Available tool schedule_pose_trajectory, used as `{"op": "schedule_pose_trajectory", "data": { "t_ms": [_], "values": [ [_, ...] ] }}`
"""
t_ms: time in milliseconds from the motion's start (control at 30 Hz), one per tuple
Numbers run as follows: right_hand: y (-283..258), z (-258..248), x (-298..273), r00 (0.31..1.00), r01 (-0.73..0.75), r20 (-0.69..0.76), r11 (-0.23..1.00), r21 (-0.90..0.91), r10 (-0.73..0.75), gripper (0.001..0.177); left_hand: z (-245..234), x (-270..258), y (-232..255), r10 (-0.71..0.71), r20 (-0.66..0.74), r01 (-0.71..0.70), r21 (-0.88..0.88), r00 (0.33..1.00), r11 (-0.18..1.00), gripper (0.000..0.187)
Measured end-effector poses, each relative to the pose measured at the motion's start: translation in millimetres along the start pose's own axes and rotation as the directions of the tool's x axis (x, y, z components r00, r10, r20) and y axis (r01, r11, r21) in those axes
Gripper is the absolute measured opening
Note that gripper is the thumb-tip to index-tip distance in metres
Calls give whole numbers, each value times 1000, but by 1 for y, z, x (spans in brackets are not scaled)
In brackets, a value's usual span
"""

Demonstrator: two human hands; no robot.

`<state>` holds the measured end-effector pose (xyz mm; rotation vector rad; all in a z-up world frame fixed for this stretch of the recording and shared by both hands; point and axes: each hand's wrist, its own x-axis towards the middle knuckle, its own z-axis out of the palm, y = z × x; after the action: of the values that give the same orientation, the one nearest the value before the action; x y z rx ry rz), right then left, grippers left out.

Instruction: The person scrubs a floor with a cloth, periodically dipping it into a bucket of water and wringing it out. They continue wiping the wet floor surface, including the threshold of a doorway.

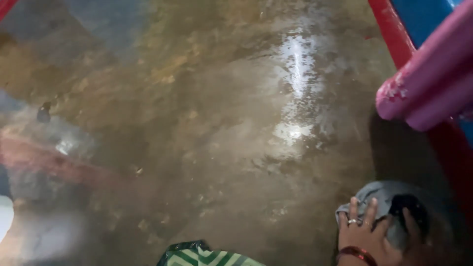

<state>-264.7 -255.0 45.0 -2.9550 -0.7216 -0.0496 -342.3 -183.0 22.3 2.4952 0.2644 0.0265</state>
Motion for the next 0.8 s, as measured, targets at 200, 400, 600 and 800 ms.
{"op": "schedule_pose_trajectory", "data": {
  "t_ms": [200, 400, 600, 800],
  "values": [
    [-25, 42, -36, 951, -12, -306, 992, 127, 50, 106, -80, -2, -29, 27, 148, -18, -66, 989, 998, 72],
    [-133, 60, 17, 980, -109, -156, 991, 81, 121, 90, -151, -3, -123, -153, 109, 145, 77, 982, 986, 73],
    [-305, 36, 53, 961, 252, -164, 949, 192, -222, 92, -252, -55, -226, -444, -8, 442, 115, 896, 889, 77],
    [-433, 3, 22, 884, 439, 59, 866, 241, -464, 94, -292, -140, -303, -620, -168, 642, 145, 766, 753, 76]
  ]
}}
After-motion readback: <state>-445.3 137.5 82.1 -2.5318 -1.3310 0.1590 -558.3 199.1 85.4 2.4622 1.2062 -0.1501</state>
